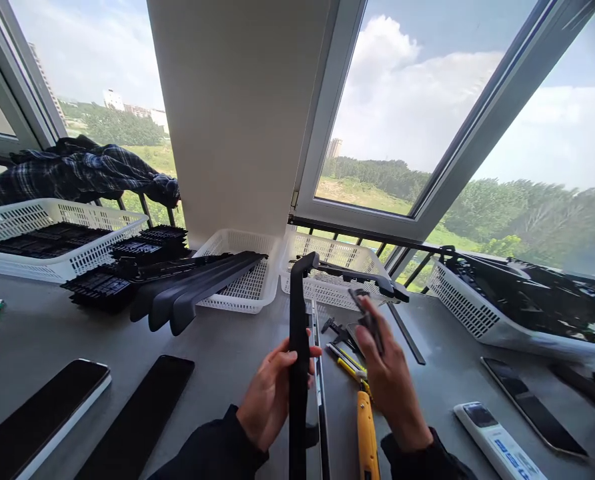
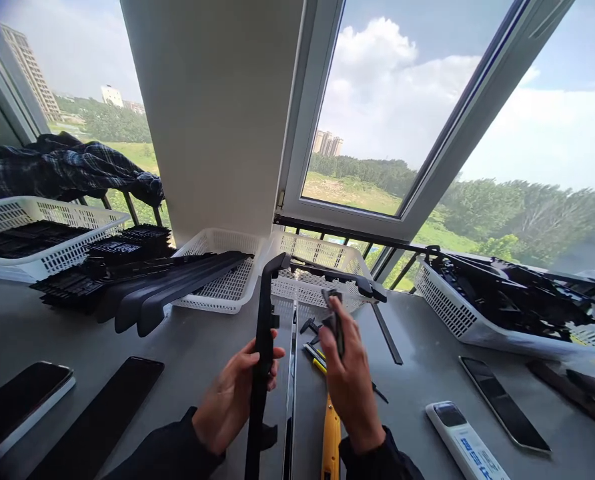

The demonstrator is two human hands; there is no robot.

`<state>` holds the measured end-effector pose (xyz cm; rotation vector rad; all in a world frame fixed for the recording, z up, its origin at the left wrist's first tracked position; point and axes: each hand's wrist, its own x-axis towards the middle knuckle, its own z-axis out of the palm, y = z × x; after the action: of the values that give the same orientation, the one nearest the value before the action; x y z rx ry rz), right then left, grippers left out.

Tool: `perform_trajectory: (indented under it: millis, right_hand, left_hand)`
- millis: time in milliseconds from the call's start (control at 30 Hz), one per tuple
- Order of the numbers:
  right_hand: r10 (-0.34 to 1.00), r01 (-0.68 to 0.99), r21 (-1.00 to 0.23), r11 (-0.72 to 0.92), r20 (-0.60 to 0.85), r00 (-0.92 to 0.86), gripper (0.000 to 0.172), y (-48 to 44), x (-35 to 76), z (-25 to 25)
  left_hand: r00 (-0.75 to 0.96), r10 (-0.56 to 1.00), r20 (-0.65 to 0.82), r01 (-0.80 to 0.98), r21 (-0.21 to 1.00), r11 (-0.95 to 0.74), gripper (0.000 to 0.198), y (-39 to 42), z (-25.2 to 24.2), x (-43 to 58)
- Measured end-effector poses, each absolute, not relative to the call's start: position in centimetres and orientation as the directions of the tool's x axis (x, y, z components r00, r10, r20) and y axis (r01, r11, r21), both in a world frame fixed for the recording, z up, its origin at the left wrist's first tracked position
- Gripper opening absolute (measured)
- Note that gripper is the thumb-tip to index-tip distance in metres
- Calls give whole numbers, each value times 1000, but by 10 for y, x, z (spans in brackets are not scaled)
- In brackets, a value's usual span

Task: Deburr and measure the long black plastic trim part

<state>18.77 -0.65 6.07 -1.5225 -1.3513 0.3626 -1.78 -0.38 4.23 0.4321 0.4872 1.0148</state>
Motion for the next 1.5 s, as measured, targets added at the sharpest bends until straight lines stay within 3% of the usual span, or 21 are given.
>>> perform_trajectory:
  millis: [67,133,267,333,467,633,767,967,1233,1400,1500]
  right_hand:
    - [974,611,-773,170,227,16,47,-20,182,54]
    - [989,722,-679,136,131,-64,44,-24,189,45]
    - [985,812,-584,3,141,98,52,-4,227,24]
    - [983,844,-535,-20,146,115,45,13,244,12]
    - [987,884,-464,-53,111,118,38,38,260,-11]
    - [986,905,-418,-81,99,134,22,45,267,-28]
    - [986,896,-443,-42,128,110,21,38,266,-35]
    - [974,836,-549,-1,189,125,23,33,257,-26]
    - [960,684,-726,66,234,154,35,28,253,-1]
    - [954,607,-794,27,202,223,42,24,249,5]
    - [937,584,-812,-7,199,288,42,24,248,9]
  left_hand:
    - [394,894,-212,-705,555,442,38,0,38,-18]
    - [376,897,-231,-706,556,439,35,1,35,-15]
    - [386,884,-263,-662,589,464,42,0,31,-10]
    - [400,873,-278,-624,615,482,46,-1,29,-9]
    - [402,862,-310,-558,663,499,33,0,19,-8]
    - [414,862,-291,-552,673,492,52,6,6,-7]
    - [508,821,-261,-589,591,552,59,10,6,-12]
    - [626,766,-147,-622,498,604,44,17,4,-22]
    - [410,864,-293,-677,537,504,45,13,15,-18]
    - [318,858,-403,-777,408,479,40,19,29,-26]
    - [304,867,-396,-819,357,450,40,23,38,-35]
